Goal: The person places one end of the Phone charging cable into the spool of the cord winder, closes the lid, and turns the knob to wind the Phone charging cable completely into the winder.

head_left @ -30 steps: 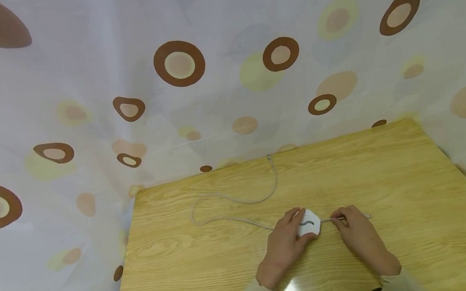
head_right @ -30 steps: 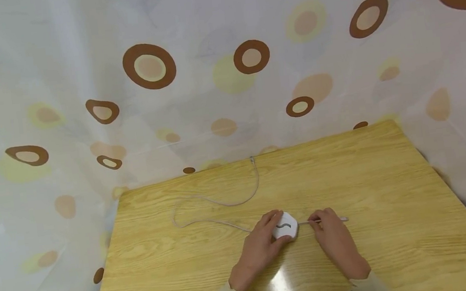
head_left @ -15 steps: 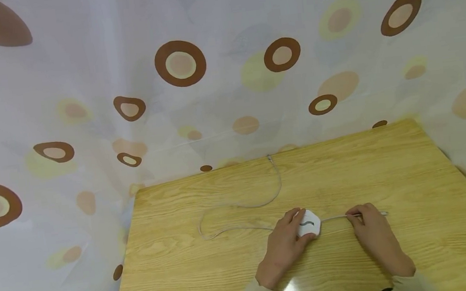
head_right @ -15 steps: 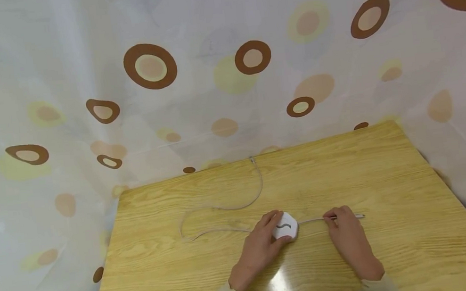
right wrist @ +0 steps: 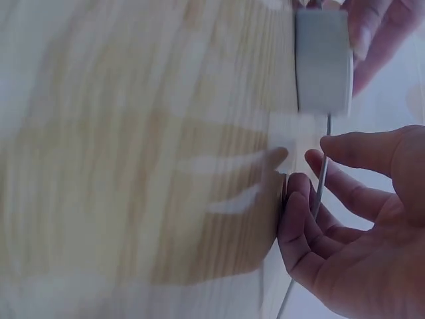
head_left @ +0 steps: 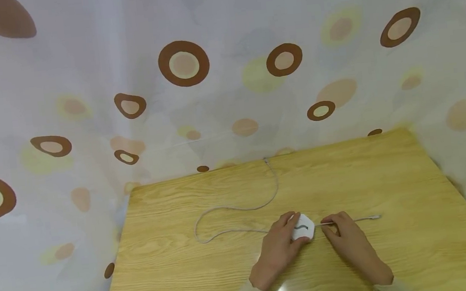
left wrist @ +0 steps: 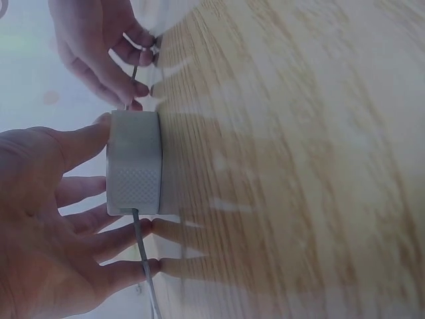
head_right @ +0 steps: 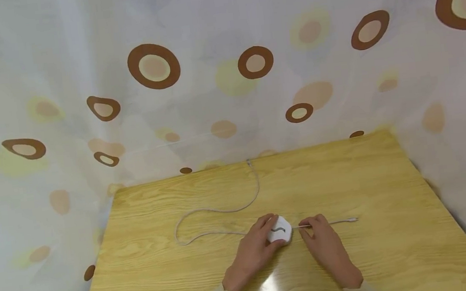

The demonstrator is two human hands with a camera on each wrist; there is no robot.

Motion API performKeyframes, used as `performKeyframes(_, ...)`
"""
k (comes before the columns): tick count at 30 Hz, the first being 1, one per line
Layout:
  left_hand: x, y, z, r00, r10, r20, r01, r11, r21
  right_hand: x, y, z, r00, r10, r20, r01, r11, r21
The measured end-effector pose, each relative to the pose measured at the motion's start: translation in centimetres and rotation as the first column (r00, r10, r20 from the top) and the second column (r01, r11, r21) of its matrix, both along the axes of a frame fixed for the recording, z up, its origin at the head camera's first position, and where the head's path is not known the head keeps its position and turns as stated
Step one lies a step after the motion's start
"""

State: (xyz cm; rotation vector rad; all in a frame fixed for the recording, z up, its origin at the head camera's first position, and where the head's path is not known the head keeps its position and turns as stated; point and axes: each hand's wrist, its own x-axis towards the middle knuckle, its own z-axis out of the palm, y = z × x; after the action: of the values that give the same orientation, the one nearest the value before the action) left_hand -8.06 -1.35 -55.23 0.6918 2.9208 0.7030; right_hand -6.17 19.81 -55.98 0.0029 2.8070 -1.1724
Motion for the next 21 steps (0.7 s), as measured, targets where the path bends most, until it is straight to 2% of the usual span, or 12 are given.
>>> performKeyframes(5, 0.0, -0.1, 0.1, 1.000, -0.005, 0.000, 0.005, 1.000, -0.014, -0.2, -1.3, 0.1, 0.999, 0.025, 0.020, -0.026, 1.000, 0.010)
performKeyframes(11, -0.1, -0.1, -0.1, 1.000, 0.000, 0.017, 0.000, 1.000, -0.022, -0.3, -1.5, 0.5, 1.000, 0.019, -0.014, -0.019, 0.999, 0.048)
performKeyframes(15, -0.2, -0.2, 0.0, 1.000, -0.007, 0.012, 0.007, 1.000, -0.020, -0.5, -1.1, 0.6, 0.999, 0.000, -0.033, 0.002, 0.999, 0.040)
performKeyframes(21, -0.3, -0.2, 0.1, 1.000, -0.009, 0.022, 0.009, 0.999, -0.033, -0.8, 0.5, 0.5, 1.000, -0.021, 0.010, 0.021, 0.999, 0.025)
